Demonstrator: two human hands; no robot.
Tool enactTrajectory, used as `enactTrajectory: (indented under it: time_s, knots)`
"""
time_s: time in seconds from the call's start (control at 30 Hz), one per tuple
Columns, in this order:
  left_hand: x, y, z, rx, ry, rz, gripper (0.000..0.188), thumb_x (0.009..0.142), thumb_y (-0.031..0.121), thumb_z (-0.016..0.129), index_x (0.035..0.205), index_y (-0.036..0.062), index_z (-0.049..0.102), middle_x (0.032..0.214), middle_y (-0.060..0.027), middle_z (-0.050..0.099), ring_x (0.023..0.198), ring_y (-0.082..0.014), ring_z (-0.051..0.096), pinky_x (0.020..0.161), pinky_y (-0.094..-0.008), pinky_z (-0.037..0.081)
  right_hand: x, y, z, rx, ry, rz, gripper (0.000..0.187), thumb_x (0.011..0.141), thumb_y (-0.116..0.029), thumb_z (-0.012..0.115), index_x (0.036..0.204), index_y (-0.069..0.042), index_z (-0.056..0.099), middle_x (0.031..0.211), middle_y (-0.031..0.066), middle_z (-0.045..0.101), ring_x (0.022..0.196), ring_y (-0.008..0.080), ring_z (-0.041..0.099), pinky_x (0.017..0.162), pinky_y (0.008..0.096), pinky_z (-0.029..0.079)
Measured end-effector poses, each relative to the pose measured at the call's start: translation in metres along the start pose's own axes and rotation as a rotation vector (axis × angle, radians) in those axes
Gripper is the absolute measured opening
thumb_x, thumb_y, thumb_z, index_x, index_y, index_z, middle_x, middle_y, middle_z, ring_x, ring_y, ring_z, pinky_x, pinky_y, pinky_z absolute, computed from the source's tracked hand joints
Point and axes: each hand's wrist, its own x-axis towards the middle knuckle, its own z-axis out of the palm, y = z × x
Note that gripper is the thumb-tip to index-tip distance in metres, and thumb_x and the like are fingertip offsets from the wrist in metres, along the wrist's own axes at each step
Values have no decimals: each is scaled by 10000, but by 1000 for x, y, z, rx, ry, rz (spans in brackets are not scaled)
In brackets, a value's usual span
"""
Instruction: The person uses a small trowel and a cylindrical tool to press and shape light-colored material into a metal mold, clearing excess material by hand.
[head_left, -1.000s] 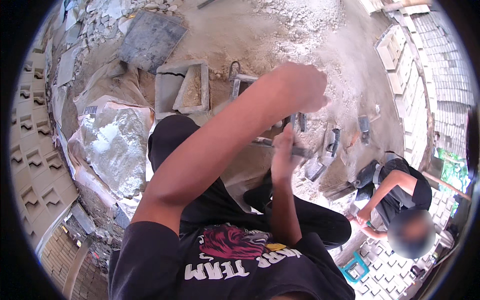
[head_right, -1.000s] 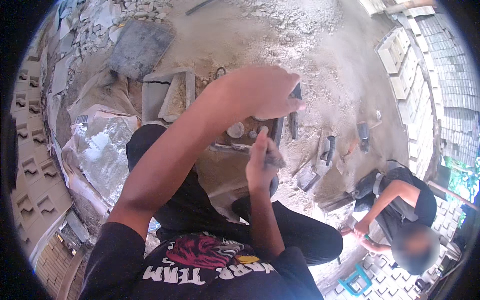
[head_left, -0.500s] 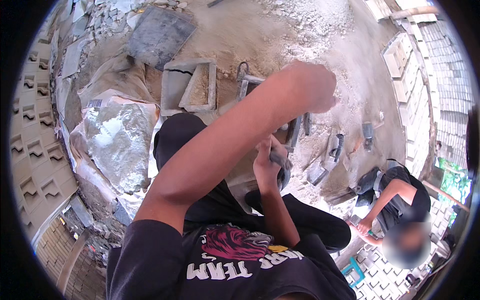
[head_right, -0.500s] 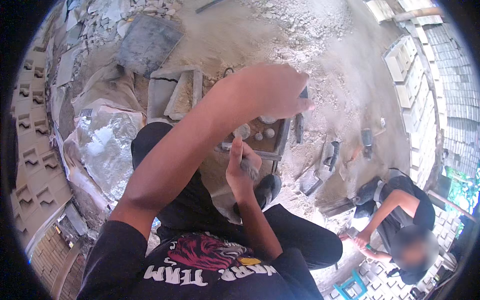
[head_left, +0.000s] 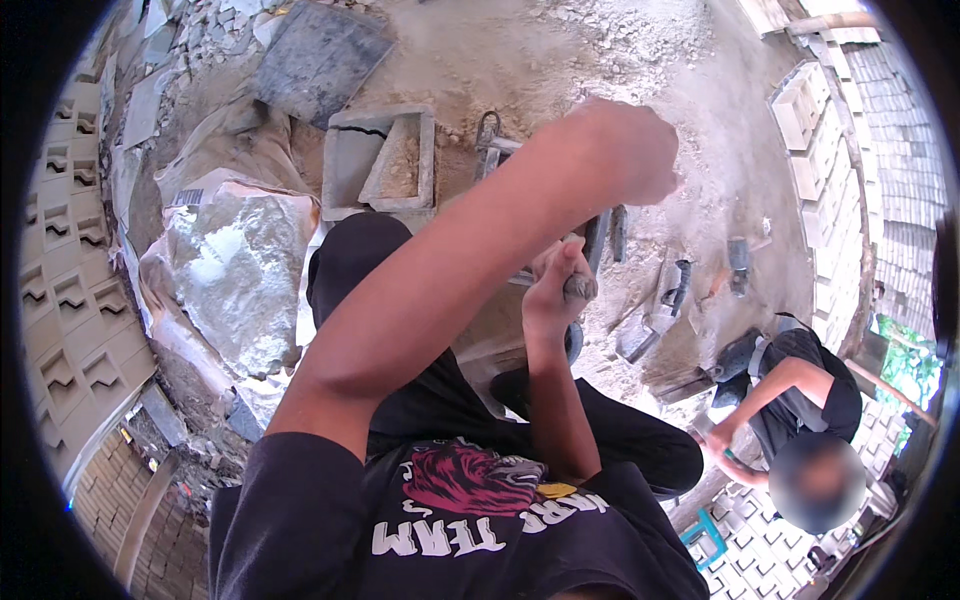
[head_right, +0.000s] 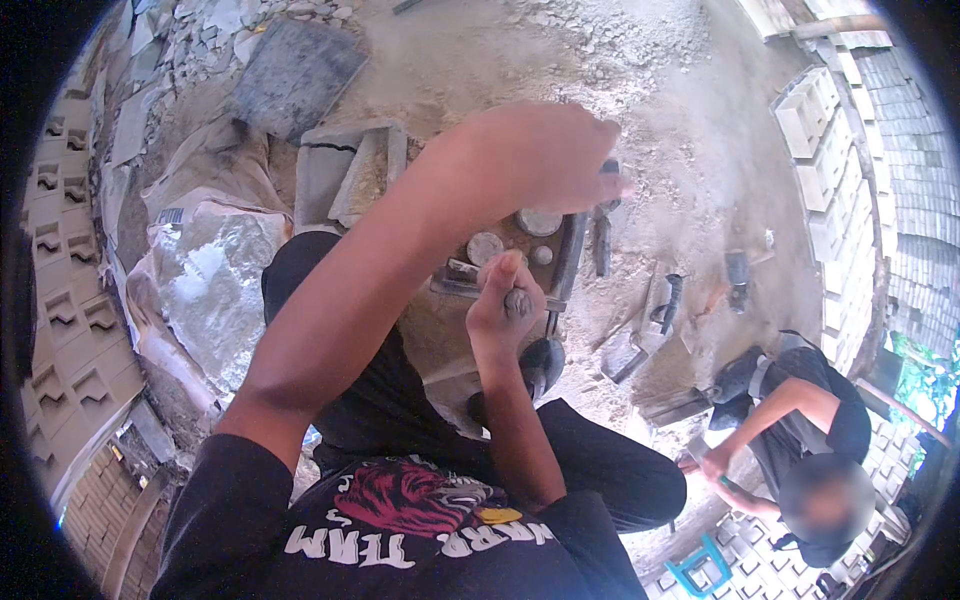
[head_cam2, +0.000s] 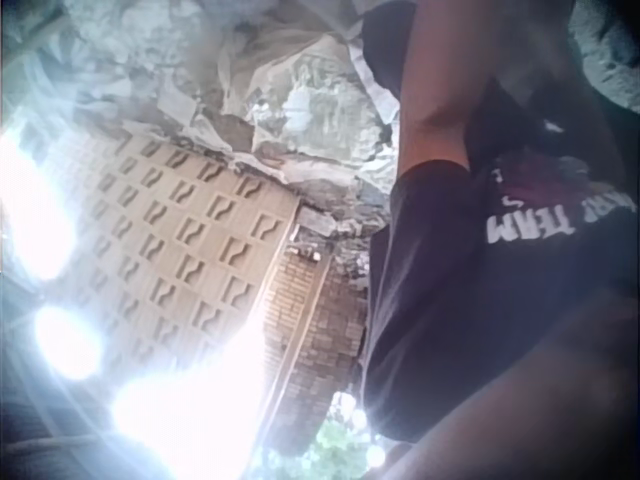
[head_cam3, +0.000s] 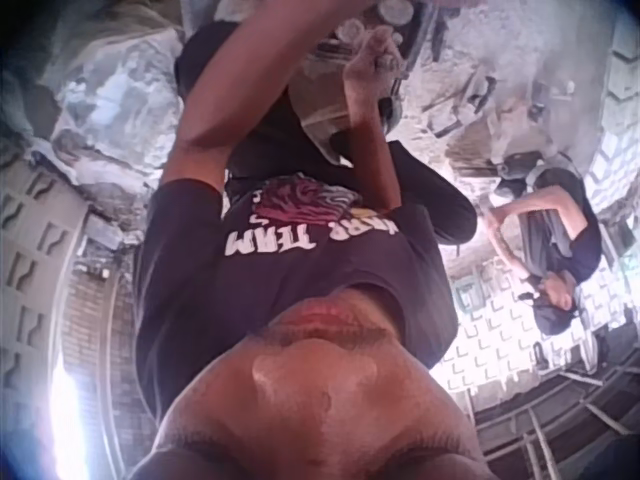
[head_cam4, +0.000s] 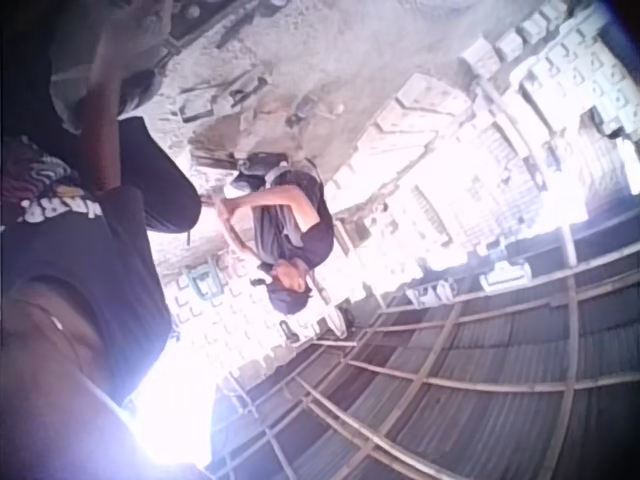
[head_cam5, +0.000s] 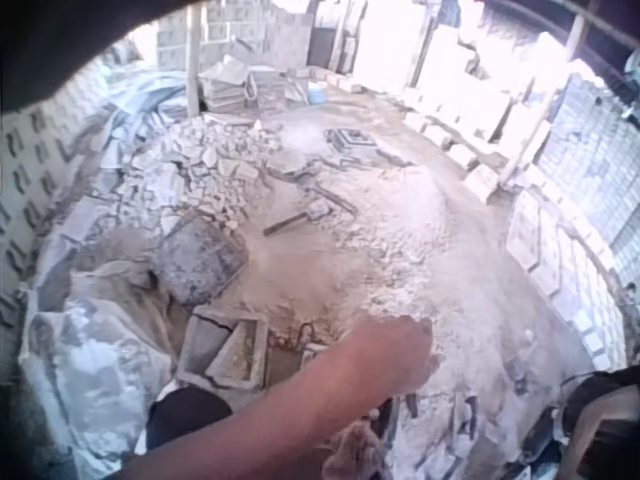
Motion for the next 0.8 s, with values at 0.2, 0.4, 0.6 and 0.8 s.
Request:
enactTrajectory:
  time_s: [0.2,0.4,0.6,0.8]
  knots:
    - [6,-8,9,27,87,39,471,877,435,538,1008,-10,624,892,-199,669,883,-370,652,783,-467,506,8,-7,-4,-133,-28,14,537,993,-423,424,661,-4,481,568,2,478,554,113,439,521,266,341]
    - [7,-4,0,-20,-46,-34,488,876,442,537,1011,-20,614,948,-217,659,933,-372,639,803,-472,492,4,-9,-16,-164,-144,-37,516,979,-374,475,615,-9,478,550,3,483,535,88,449,508,267,349]
    - [3,-5,2,-19,-46,3,528,880,451,533,1070,-39,588,1041,-244,631,1016,-377,605,861,-471,466,5,-3,-31,-160,-223,-239,463,979,-254,501,592,-25,391,542,-5,382,498,79,341,471,266,275]
    - [6,-3,8,-9,-30,58,523,888,437,529,1090,-42,585,1050,-246,630,1021,-389,598,871,-480,460,-5,-31,-40,-103,-223,-105,423,933,-250,542,609,-6,423,528,2,396,523,84,367,478,267,269]
